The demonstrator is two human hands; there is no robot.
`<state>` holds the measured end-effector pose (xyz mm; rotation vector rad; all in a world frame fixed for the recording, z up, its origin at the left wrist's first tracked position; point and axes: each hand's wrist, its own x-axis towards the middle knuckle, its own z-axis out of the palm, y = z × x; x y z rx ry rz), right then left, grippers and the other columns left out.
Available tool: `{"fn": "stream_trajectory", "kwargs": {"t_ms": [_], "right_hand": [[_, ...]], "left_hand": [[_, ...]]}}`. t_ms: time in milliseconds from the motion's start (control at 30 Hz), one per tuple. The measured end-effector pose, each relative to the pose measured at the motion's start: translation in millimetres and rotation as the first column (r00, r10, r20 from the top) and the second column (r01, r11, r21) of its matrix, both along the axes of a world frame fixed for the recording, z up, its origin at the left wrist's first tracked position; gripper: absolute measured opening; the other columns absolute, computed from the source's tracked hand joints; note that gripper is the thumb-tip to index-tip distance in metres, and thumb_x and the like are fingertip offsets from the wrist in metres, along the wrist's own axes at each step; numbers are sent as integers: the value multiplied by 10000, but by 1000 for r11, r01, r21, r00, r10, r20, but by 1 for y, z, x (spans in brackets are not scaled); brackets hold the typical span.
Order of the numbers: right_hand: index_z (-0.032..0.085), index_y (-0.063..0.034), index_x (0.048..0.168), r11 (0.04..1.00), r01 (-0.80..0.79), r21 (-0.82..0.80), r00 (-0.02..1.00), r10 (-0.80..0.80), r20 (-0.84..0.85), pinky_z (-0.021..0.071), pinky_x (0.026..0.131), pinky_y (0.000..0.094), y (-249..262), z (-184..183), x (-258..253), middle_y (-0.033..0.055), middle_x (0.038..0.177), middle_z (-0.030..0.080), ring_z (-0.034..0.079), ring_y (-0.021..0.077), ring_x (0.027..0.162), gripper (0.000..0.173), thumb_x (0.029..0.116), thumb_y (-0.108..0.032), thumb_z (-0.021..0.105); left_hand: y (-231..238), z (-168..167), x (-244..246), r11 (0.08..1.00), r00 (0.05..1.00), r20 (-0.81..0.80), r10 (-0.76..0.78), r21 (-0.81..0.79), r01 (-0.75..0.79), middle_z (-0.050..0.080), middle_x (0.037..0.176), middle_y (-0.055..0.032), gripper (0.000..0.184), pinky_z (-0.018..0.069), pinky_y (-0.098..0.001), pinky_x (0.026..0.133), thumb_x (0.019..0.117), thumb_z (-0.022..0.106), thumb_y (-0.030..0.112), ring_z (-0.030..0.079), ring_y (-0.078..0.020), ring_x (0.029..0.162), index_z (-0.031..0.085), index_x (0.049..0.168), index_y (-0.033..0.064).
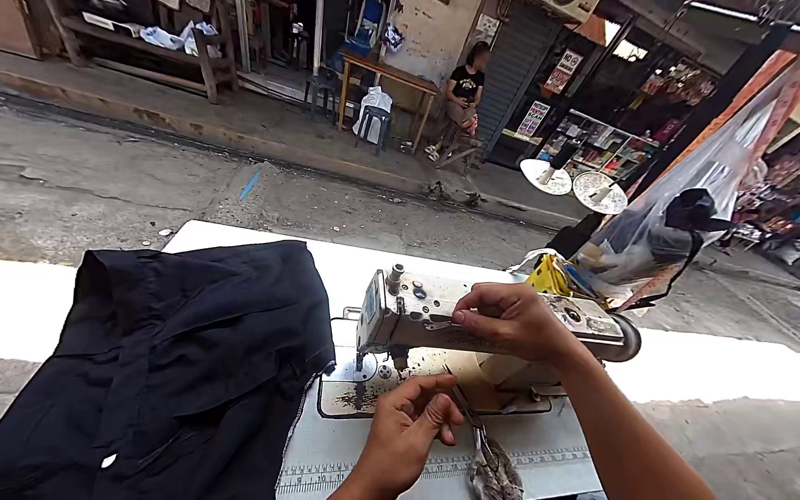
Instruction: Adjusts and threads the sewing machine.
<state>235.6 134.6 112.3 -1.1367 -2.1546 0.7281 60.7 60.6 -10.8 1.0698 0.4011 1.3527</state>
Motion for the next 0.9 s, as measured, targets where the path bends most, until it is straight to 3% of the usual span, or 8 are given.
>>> {"fn": "stream_trajectory", "kwargs": {"t_ms": [133, 300, 433, 533, 700, 767, 833, 900], "right_hand": [[718, -34, 893, 1000, -13, -17, 1000, 13, 25, 363, 550, 57, 0, 2, -1, -126, 698, 516, 416, -119, 591, 110, 953, -94, 649], [747, -29, 949, 997, -45, -66, 986, 54, 155, 381, 589, 71, 5, 8, -1, -90, 725, 542, 452, -99, 630, 144, 971, -142, 660], [758, -49, 948, 989, -58, -139, 975, 86, 206, 423, 620, 81, 9, 14, -1, -86, 742, 572, 503, -88, 661, 130, 968, -150, 677], [763, -67, 936, 986, -66, -152, 970, 99, 224, 406, 602, 85, 11, 14, -1, -94, 733, 563, 487, -88, 644, 137, 967, -171, 680], [777, -55, 1019, 988, -105, 110, 950, 67, 306, 454, 675, 130, 1, 11, -5, -4, 798, 610, 550, -13, 727, 182, 974, -187, 660], [768, -89, 1173, 946, -177, 272, 953, 96, 286, 530, 874, 258, -10, 6, -5, 81, 1069, 703, 648, 123, 1002, 273, 945, -188, 654], [659, -72, 1351, 904, -356, 237, 918, 290, 272, 452, 1111, 391, -23, 8, -6, 159, 1359, 636, 578, 233, 1300, 446, 975, -298, 579], [647, 15, 1315, 875, -442, 200, 894, 411, 180, 412, 1128, 443, -33, 0, -14, 176, 1185, 713, 660, 236, 1163, 489, 974, -334, 623]], "left_hand": [[8, 23, 5, 955, 991, 128, -31, -287, 67, 658, 716, 60, 219, 559, -185, 556, 1068, 454, 74, 617, -17, 576, 654, 1108, -6], [28, 53, 27, 723, 836, 548, 36, -591, 356, 607, 670, 42, 383, 500, -132, 473, 1133, 284, 243, 553, 0, 486, 604, 1047, 51], [30, 56, 40, 679, 620, 776, 112, -516, 522, 541, 596, 66, 374, 508, -115, 455, 1118, 289, 188, 544, 11, 451, 521, 831, 126], [30, 55, 42, 681, 495, 860, 121, -435, 589, 537, 585, 65, 377, 514, -111, 466, 1104, 289, 165, 562, 9, 465, 532, 819, 124], [15, 58, 40, 822, 829, 543, 133, -527, 214, 477, 595, 84, 266, 464, -105, 459, 1119, 318, 130, 475, 24, 450, 494, 921, 105], [-4, 34, 36, 962, 934, 336, 122, -271, -28, 513, 644, 110, 196, 493, -121, 496, 1091, 387, 108, 513, 37, 505, 533, 962, 121], [-15, 12, 25, 983, 969, 174, 177, 22, -183, 536, 698, 116, 115, 507, -129, 530, 1074, 518, 218, 537, 55, 561, 604, 1015, 170], [-12, 12, 11, 956, 965, 89, 247, 141, -258, 566, 735, 121, 105, 506, -118, 530, 1071, 519, 195, 550, 69, 586, 598, 1021, 147]]}}
